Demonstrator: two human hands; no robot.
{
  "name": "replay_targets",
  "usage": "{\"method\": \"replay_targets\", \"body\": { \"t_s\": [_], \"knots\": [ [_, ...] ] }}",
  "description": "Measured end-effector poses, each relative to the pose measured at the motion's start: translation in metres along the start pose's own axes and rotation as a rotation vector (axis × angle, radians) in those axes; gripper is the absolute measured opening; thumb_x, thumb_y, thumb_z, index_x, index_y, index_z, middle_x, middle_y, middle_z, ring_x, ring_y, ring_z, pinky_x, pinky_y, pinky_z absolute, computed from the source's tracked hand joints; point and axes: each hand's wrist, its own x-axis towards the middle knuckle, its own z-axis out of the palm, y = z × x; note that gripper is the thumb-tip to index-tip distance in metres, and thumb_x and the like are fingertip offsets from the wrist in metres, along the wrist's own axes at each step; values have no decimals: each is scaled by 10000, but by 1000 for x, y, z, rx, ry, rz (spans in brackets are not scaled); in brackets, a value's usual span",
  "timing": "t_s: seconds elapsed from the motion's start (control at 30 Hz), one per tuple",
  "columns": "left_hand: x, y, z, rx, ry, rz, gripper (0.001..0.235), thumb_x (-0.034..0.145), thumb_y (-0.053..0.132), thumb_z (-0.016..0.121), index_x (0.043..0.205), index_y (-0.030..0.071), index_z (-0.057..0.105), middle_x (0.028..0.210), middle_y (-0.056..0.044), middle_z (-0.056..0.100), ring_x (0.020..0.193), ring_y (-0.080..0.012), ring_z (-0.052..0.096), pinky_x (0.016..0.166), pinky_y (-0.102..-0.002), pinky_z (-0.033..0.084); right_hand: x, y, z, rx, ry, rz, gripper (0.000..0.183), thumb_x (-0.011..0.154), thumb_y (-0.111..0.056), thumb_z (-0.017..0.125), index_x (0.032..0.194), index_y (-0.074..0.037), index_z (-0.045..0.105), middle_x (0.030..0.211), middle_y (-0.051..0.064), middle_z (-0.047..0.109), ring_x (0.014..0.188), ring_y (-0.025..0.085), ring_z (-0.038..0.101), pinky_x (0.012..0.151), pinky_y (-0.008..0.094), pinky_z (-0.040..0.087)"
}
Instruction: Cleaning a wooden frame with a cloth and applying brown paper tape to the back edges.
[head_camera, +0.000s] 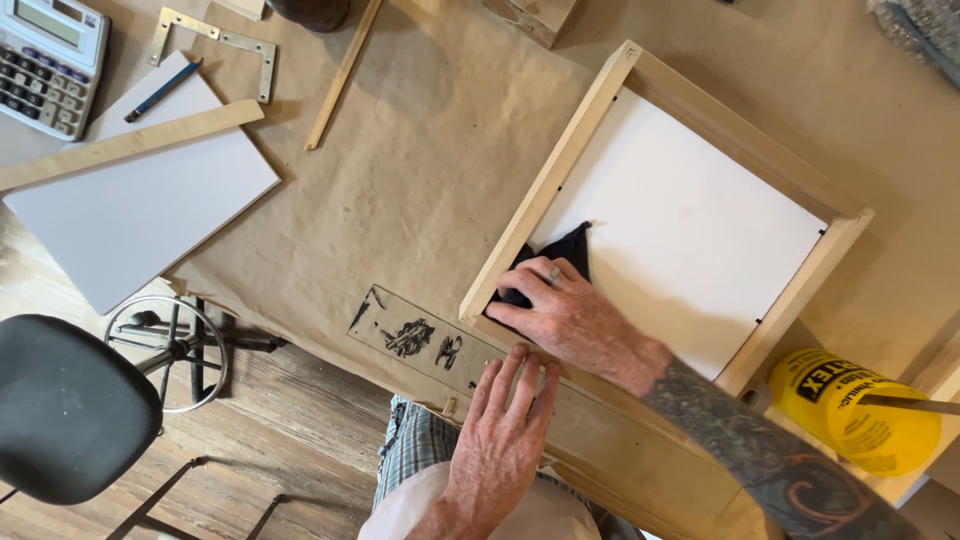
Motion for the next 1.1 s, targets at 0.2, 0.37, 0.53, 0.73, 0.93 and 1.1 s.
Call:
{"method": "replay_targets", "body": {
  "t_s": [0.2, 0.37, 0.53, 0.73, 0.93, 1.1],
  "knots": [
    [-1, 0, 1, 38, -23, -3, 486, 966, 90, 585, 1446, 32, 535, 1447, -199, 488, 1428, -372, 434, 1171, -526, 383, -12, 0, -1, 45, 40, 34, 297, 923, -98, 707, 1219, -102, 700, 1196, 112, 591, 1080, 288, 536, 924, 435, 505],
    [-1, -1, 1, 13, -37, 1, 494, 939, 47, 593, 1427, 11, 524, 1426, -212, 484, 1428, -396, 423, 1164, -542, 388, 2, 2, -4, 138, 34, 39, 277, 945, -17, 628, 1184, -129, 711, 1165, 110, 562, 1056, 303, 511, 929, 451, 476],
    [-2, 0, 2, 21, -40, 0, 524, 941, 62, 586, 1456, 19, 503, 1454, -207, 471, 1436, -387, 419, 1171, -536, 384, -9, -4, 3, 147, 32, 97, 272, 901, -50, 698, 1167, -100, 725, 1190, 105, 571, 1073, 294, 494, 962, 456, 469],
    [-3, 1, 4, 4, -45, -11, 519, 931, 51, 604, 1442, 17, 518, 1439, -208, 478, 1435, -392, 417, 1175, -549, 377, -42, 1, -10, 121, -39, 56, 307, 906, -62, 699, 1210, -102, 705, 1189, 115, 595, 1134, 309, 519, 1030, 483, 477],
    [-4, 1, 6, 13, -63, -17, 532, 935, 72, 601, 1455, 19, 505, 1448, -214, 469, 1438, -398, 408, 1179, -546, 369, -20, 0, -1, 94, 15, 43, 230, 919, -61, 695, 1145, -108, 706, 1151, 105, 592, 1082, 292, 532, 1058, 498, 438],
    [-5, 2, 7, 29, -25, -12, 535, 941, 80, 598, 1463, 22, 500, 1469, -204, 469, 1433, -385, 425, 1167, -528, 392, -3, -7, 3, 46, 72, 69, 226, 936, -29, 666, 1141, -111, 715, 1146, 109, 574, 1072, 284, 517, 988, 480, 473]
  ]
}}
